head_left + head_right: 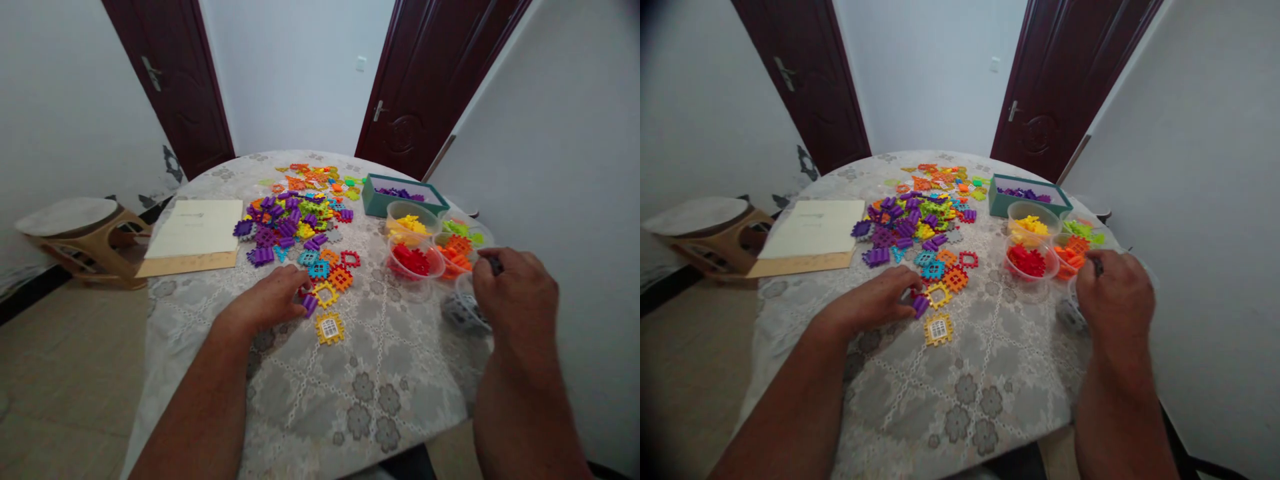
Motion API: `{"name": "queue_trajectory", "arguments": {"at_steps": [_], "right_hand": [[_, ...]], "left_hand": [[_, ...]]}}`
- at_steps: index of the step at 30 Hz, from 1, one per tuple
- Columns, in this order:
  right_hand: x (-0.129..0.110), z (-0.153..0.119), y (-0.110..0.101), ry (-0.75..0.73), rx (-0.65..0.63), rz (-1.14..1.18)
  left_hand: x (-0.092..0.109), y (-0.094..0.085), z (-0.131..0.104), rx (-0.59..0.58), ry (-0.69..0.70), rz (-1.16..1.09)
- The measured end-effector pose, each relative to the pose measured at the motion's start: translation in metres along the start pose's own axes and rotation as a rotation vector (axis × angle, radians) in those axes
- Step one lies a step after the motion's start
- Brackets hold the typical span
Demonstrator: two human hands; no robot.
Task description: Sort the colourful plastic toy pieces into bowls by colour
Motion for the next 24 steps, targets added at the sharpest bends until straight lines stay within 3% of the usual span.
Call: {"name": "queue_trajectory", "arguments": {"at_steps": [4, 8, 11, 13, 17, 20, 24], "right_hand": [[0.042, -0.015, 0.020, 0.046, -0.080, -0.150], [0.025, -0.020, 0.018, -0.076, -0.068, -0.082], [-0.015, -0.017, 0.013, -0.145, -0.152, 0.087], [-0.052, -0.019, 0.016, -0.195, -0.288, 0.236], [-0.138, -0.038, 0.037, -0.380, -0.630, 0.456], [-0.185, -0.057, 0.055, -0.475, -0.793, 0.548], [-0.222, -0.074, 0.071, -0.363, -0.875, 0.862]], "left_hand": [[-0.002, -0.001, -0.002, 0.007, -0.001, -0.008], [-0.002, -0.004, -0.003, 0.037, 0.002, -0.003], [0.001, -0.003, -0.002, 0.022, -0.012, 0.019], [0.003, -0.002, -0.002, 0.010, -0.026, 0.061], [0.006, 0.001, 0.000, 0.010, -0.037, 0.155], [0.006, 0.000, -0.001, 0.038, -0.023, 0.152], [0.010, -0.011, -0.004, 0.114, 0.024, 0.043]]}}
Point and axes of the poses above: each hand's wrist, its own z-axis towards the middle knuckle, its own y-axis out of the palm, x = y × z, the point moved 10 cm from there along z, towards the middle knuckle
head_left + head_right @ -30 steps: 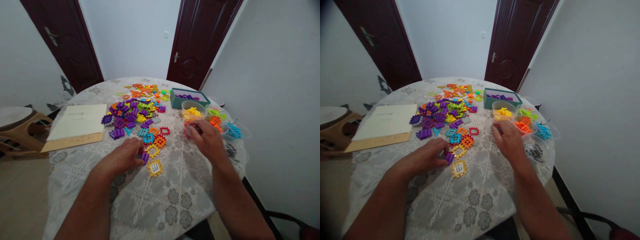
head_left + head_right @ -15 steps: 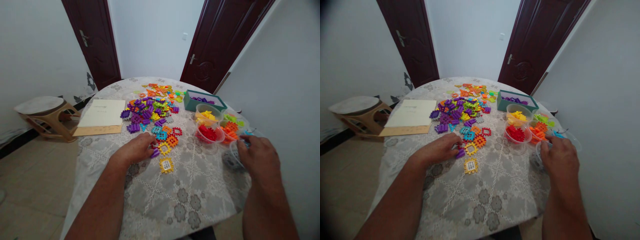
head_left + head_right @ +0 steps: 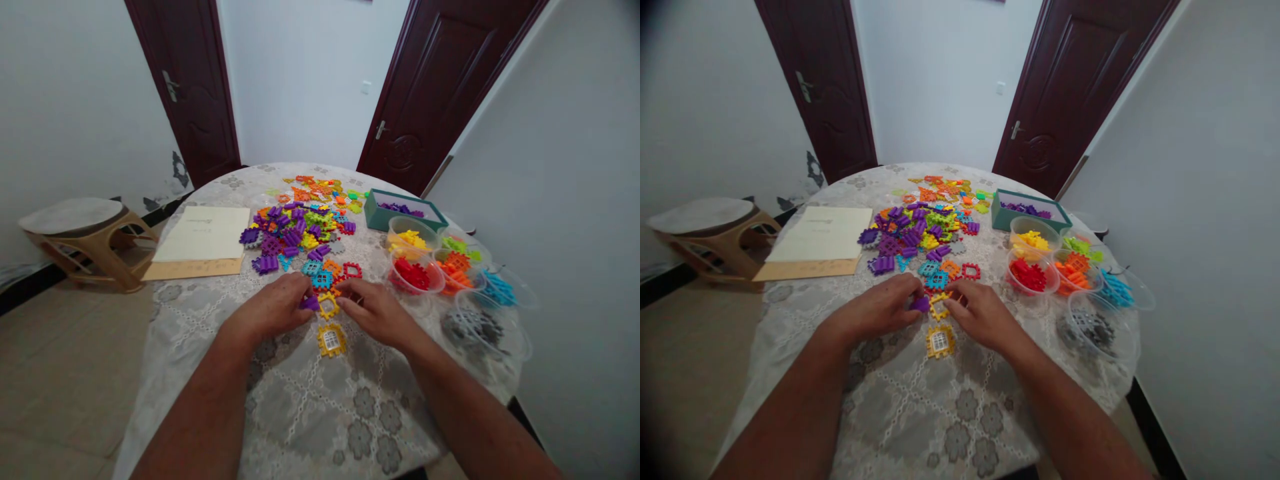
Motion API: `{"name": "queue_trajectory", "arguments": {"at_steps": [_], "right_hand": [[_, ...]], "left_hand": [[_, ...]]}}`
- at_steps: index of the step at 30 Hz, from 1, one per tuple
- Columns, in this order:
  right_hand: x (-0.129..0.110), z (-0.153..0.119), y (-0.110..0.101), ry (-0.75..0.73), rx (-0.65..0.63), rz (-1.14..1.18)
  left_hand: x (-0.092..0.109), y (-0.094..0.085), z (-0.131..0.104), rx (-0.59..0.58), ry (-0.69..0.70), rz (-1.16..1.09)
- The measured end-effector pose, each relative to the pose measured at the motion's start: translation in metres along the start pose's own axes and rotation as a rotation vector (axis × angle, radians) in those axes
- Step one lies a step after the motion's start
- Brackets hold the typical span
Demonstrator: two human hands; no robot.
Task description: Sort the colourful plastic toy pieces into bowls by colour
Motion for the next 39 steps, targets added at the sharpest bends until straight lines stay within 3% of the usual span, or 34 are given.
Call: {"name": "queue_trajectory", "arguments": {"at_steps": [3, 7, 10, 15, 17, 18, 20, 23, 25, 26, 27, 29, 32, 34, 36, 39], "right_hand": [[0.006, 0.006, 0.024, 0.080, 0.000, 0.307], [0.022, 0.007, 0.039, 0.219, -0.017, 0.467], [0.024, 0.003, 0.035, 0.253, -0.070, 0.402], [0.016, 0.008, 0.004, 0.183, -0.268, 0.071], [0.029, 0.023, -0.025, 0.215, -0.295, -0.033], [0.040, 0.034, -0.047, 0.247, -0.251, -0.076], [0.065, 0.062, -0.103, 0.316, -0.063, -0.167], [0.098, 0.087, -0.192, 0.430, 0.380, -0.229], [0.105, 0.090, -0.227, 0.418, 0.603, -0.234], [0.104, 0.089, -0.233, 0.395, 0.659, -0.236], [0.101, 0.088, -0.231, 0.370, 0.671, -0.241], [0.091, 0.085, -0.203, 0.319, 0.566, -0.248], [0.067, 0.077, -0.123, 0.194, 0.269, -0.286], [0.053, 0.068, -0.072, 0.109, 0.158, -0.383], [0.054, 0.061, -0.034, 0.110, 0.100, -0.489], [0.077, 0.059, -0.002, 0.232, 0.029, -0.583]], "left_hand": [[0.009, -0.006, 0.001, 0.040, 0.062, -0.074], [0.021, -0.007, 0.005, 0.084, 0.117, -0.108], [0.028, 0.000, 0.009, 0.069, 0.137, -0.122], [0.026, 0.000, 0.010, 0.073, 0.108, -0.087], [0.015, -0.008, 0.009, 0.110, 0.045, -0.034], [0.008, -0.011, 0.007, 0.128, 0.005, -0.012], [-0.008, -0.017, 0.005, 0.148, -0.076, 0.020], [-0.025, -0.018, 0.002, 0.141, -0.163, 0.047], [-0.029, -0.016, 0.001, 0.125, -0.177, 0.054], [-0.029, -0.014, 0.002, 0.117, -0.173, 0.056], [-0.029, -0.012, 0.002, 0.109, -0.166, 0.059], [-0.027, -0.008, 0.003, 0.090, -0.151, 0.066], [-0.026, -0.003, 0.004, 0.054, -0.148, 0.073], [-0.026, -0.002, 0.004, 0.047, -0.155, 0.072], [-0.026, -0.003, 0.004, 0.052, -0.170, 0.075], [-0.024, -0.005, 0.004, 0.054, -0.186, 0.094]]}}
Point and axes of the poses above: each hand's wrist, its own z-axis towards the middle knuckle, its own y-axis out of the palm, x = y × z, the point moved 10 cm from there along z, towards the middle knuckle
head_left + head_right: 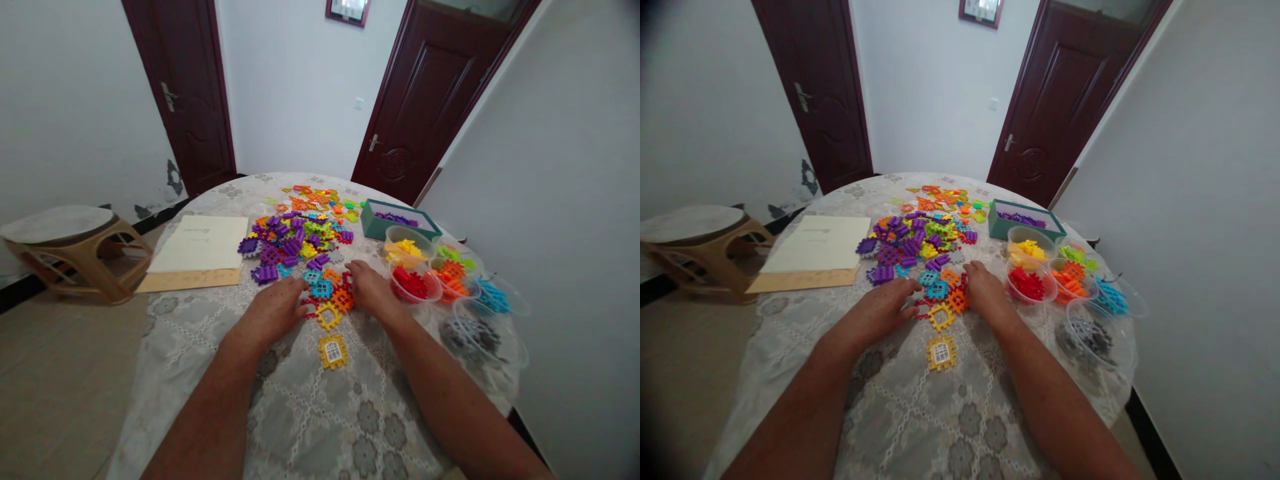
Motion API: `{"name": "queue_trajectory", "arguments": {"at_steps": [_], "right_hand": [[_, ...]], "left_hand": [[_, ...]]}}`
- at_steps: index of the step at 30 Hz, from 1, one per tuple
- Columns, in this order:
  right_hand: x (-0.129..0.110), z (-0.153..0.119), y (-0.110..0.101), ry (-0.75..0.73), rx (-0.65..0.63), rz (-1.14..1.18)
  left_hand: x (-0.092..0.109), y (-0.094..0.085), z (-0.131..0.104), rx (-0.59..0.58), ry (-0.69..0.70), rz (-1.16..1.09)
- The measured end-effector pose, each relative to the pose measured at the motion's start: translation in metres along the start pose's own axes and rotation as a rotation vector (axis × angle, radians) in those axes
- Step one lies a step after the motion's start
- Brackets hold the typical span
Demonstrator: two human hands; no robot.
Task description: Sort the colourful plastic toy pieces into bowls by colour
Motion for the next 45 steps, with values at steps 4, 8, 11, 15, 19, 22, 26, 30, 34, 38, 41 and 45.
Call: {"name": "queue_trajectory", "arguments": {"at_steps": [4, 8, 11, 15, 19, 22, 26, 30, 34, 38, 41, 45], "right_hand": [[0.018, 0.005, 0.020, 0.083, -0.061, 0.002], [0.025, 0.003, 0.022, 0.074, -0.071, 0.105], [0.018, -0.002, 0.012, 0.012, -0.050, 0.151], [0.020, -0.013, -0.037, -0.043, 0.137, 0.169], [0.053, -0.029, -0.093, 0.012, 0.366, 0.109], [0.090, -0.039, -0.113, 0.138, 0.450, -0.013], [0.125, -0.043, -0.107, 0.279, 0.381, -0.116], [0.133, -0.047, -0.109, 0.310, 0.425, -0.151], [0.109, -0.045, -0.112, 0.210, 0.447, -0.082], [0.045, -0.038, -0.086, -0.082, 0.209, 0.123], [-0.011, -0.046, -0.048, -0.306, -0.050, 0.217], [-0.042, -0.052, -0.006, -0.347, -0.251, 0.180]], "left_hand": [[0.003, -0.001, 0.000, 0.004, -0.004, 0.016], [0.004, 0.001, 0.001, 0.008, -0.009, 0.026], [0.006, 0.002, 0.002, 0.015, -0.021, 0.046], [0.011, 0.007, 0.006, 0.008, -0.011, 0.086], [0.016, 0.013, 0.012, 0.020, 0.018, 0.147], [0.015, 0.017, 0.017, 0.039, 0.014, 0.195], [0.011, 0.021, 0.023, 0.047, -0.031, 0.218], [0.010, 0.022, 0.025, 0.051, -0.043, 0.217], [0.012, 0.019, 0.023, 0.059, -0.057, 0.211], [0.011, 0.016, 0.020, 0.071, -0.067, 0.164], [0.009, 0.014, 0.019, 0.089, -0.073, 0.135], [0.007, 0.015, 0.019, 0.097, -0.072, 0.122]]}}
Point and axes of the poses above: each hand's wrist, its own z-axis towards the middle knuckle, its own y-axis out of the palm, x = y × z, the point moved 10 cm from there along z, towards the middle knuckle
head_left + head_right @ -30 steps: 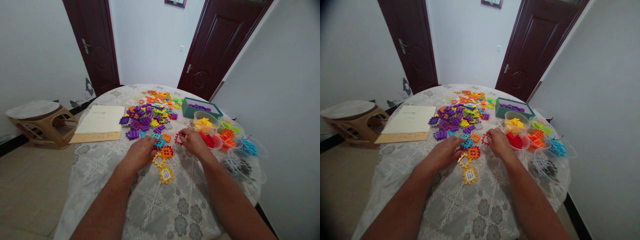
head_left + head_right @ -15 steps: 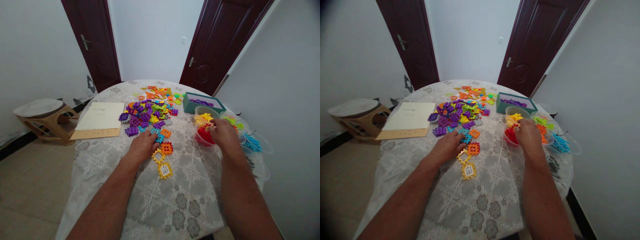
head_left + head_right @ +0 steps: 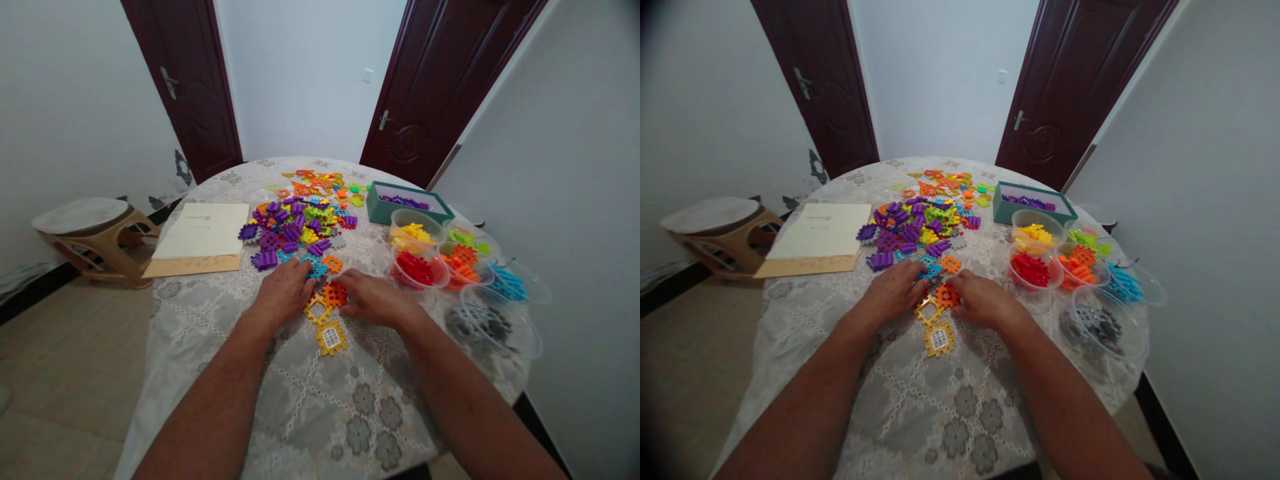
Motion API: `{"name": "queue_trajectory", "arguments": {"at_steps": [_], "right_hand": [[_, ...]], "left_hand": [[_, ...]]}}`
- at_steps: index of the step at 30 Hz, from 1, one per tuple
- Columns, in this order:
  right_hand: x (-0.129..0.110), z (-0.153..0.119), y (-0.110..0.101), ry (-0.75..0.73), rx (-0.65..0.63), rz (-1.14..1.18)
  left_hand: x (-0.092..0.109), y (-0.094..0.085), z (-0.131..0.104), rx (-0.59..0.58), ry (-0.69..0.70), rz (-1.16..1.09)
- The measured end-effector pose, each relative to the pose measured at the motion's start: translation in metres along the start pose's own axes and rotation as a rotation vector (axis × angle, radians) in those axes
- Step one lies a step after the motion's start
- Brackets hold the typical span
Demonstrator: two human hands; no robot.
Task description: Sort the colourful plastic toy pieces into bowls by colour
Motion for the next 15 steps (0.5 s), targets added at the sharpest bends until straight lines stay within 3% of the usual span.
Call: {"name": "queue_trajectory", "arguments": {"at_steps": [4, 10, 15], "right_hand": [[0.005, 0.007, 0.009, 0.020, -0.013, 0.023], [0.011, 0.006, 0.003, -0.064, -0.036, 0.122], [0.013, 0.008, -0.006, -0.083, 0.004, 0.149]], "left_hand": [[-0.004, -0.001, 0.001, 0.012, -0.015, -0.074], [-0.007, -0.001, 0.002, -0.014, -0.017, -0.169], [-0.014, -0.006, 0.001, 0.031, -0.066, -0.138]]}}
Point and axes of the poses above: each hand's wrist, its own z-axis towards the middle knuckle, its own y-axis out of the palm, x = y × z, the point moved 10 cm from there along z, towards the middle knuckle
